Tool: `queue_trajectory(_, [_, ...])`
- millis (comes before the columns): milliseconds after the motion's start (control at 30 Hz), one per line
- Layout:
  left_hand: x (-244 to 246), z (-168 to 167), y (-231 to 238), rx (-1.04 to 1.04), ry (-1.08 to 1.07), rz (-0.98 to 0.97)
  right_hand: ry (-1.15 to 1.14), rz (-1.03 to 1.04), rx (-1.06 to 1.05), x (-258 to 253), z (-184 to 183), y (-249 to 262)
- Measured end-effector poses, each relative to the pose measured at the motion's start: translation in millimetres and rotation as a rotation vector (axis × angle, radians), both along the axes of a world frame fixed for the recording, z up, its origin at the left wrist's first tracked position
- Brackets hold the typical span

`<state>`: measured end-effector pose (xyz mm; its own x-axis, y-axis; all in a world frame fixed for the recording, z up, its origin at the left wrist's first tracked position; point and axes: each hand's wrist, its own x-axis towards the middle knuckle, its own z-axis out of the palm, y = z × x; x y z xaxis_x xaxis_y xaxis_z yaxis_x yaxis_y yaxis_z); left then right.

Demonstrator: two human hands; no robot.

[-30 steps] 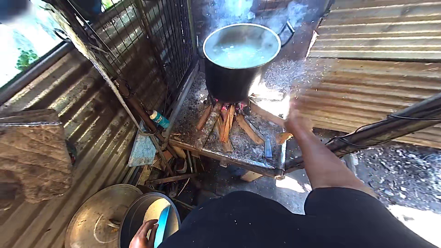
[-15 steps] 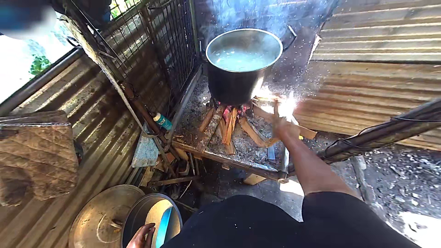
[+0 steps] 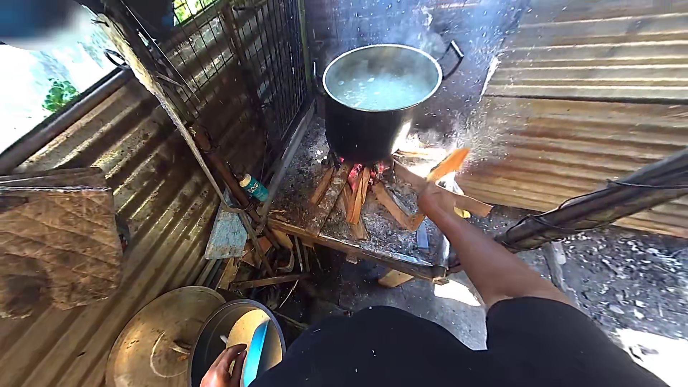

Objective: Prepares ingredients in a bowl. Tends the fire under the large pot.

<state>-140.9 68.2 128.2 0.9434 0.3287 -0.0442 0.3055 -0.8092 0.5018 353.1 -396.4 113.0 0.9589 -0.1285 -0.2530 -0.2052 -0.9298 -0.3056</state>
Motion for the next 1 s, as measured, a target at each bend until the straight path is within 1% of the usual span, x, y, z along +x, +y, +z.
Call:
queue_trajectory(33, [2,-1,-2,-0.003,0.005,-0.01,0.048,0.11,0.021,-13,9,15])
queue_trajectory(100, [9,-6,-7,-0.016,0.004,-0.048,0.149,0.492,0.113,-49,29,50])
queue_trajectory(133, [13,-8,-9,-0.024,-0.002,-0.064,0.171,0.693,0.178,-62,29,62])
queue_trajectory(167, [16,-8,-13,-0.032,-0.01,-0.076,0.183,0.837,0.225,-67,28,68])
queue_trajectory(200, [18,-7,-15,-0.038,-0.012,-0.082,0.199,0.879,0.227,-65,29,66])
queue_trajectory(233, [19,-7,-16,-0.035,-0.013,-0.085,0.195,0.808,0.197,-56,29,56])
queue_trajectory(267, [19,-7,-14,-0.025,-0.017,-0.086,0.16,0.642,0.149,-42,27,41])
queue_trajectory(300, [17,-8,-13,-0.011,-0.026,-0.086,0.104,0.426,0.082,-26,20,25])
queue_trajectory(333, [15,-10,-12,0.004,-0.033,-0.078,0.014,0.23,0.024,-9,4,9])
queue_trajectory(367, [12,-12,-12,0.016,-0.035,-0.07,-0.069,0.105,-0.027,5,-13,-1])
queue_trajectory(400, [12,-13,-12,0.021,-0.031,-0.061,-0.074,0.064,-0.051,10,-15,-1])
queue_trajectory(433, [13,-12,-13,0.019,-0.028,-0.053,-0.05,0.123,-0.042,3,-7,9])
queue_trajectory(467, [15,-11,-15,0.011,-0.022,-0.051,0.004,0.267,-0.013,-13,3,23])
queue_trajectory(533, [19,-9,-21,-0.003,-0.01,-0.053,0.081,0.662,0.125,-45,16,47])
queue_trajectory(567, [22,-9,-23,-0.009,-0.005,-0.055,0.125,0.816,0.177,-53,23,55])
queue_trajectory(600, [23,-8,-25,-0.011,-0.005,-0.058,0.156,0.882,0.181,-53,28,55])
queue_trajectory(633, [21,-7,-25,-0.01,-0.004,-0.062,0.158,0.834,0.147,-45,30,46])
queue_trajectory(667, [19,-6,-24,-0.006,-0.008,-0.068,0.133,0.676,0.091,-33,29,29])
queue_trajectory(733, [17,-4,-19,0.003,-0.018,-0.07,0.031,0.238,-0.017,2,18,-7])
queue_trajectory(767, [15,-4,-19,0.0,-0.017,-0.067,-0.004,0.094,-0.034,14,14,-17])
queue_trajectory(800, [15,-4,-19,-0.003,-0.01,-0.064,-0.02,0.053,-0.04,14,15,-16])
queue_trajectory(833, [16,-3,-20,-0.007,0.006,-0.061,0.008,0.116,-0.019,2,24,-2])
queue_trajectory(867, [17,-2,-21,-0.019,0.029,-0.062,0.063,0.272,0.039,-17,31,16])
queue_trajectory(933, [22,-1,-25,-0.04,0.043,-0.071,0.132,0.704,0.112,-50,30,50])
queue_trajectory(967, [25,-1,-27,-0.047,0.037,-0.078,0.128,0.864,0.142,-59,30,60])
queue_trajectory(1000, [27,-1,-28,-0.051,0.039,-0.083,0.124,0.922,0.151,-58,30,61])
